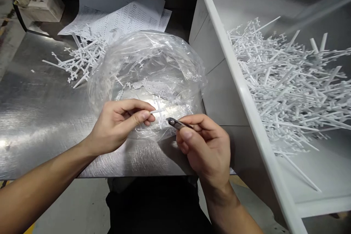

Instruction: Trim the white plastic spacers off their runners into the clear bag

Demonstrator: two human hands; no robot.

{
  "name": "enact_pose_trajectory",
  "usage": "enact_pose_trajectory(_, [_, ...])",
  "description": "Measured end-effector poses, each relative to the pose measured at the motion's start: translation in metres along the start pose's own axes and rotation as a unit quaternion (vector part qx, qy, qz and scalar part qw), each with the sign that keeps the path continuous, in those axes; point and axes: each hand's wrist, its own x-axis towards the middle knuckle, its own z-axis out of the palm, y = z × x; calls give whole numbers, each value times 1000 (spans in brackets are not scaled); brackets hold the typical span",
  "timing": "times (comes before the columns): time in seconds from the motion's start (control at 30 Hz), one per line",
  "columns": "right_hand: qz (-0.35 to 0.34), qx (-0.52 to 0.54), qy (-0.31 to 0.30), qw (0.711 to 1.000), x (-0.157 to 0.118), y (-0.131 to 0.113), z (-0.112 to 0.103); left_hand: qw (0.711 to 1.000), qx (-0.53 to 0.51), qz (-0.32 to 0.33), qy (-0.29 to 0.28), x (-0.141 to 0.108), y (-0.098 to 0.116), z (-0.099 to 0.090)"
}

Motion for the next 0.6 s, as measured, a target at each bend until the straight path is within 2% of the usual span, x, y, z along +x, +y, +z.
enact_pose_trajectory(0.2, [-16, -25, -30, 999, -1, -5, 5, 1000, -25, 1, 18, -1, -1, 1])
enact_pose_trajectory(0.6, [-47, -60, -15, 997, -2, -4, 7, 999, 9, 14, 40, -2, -2, 3])
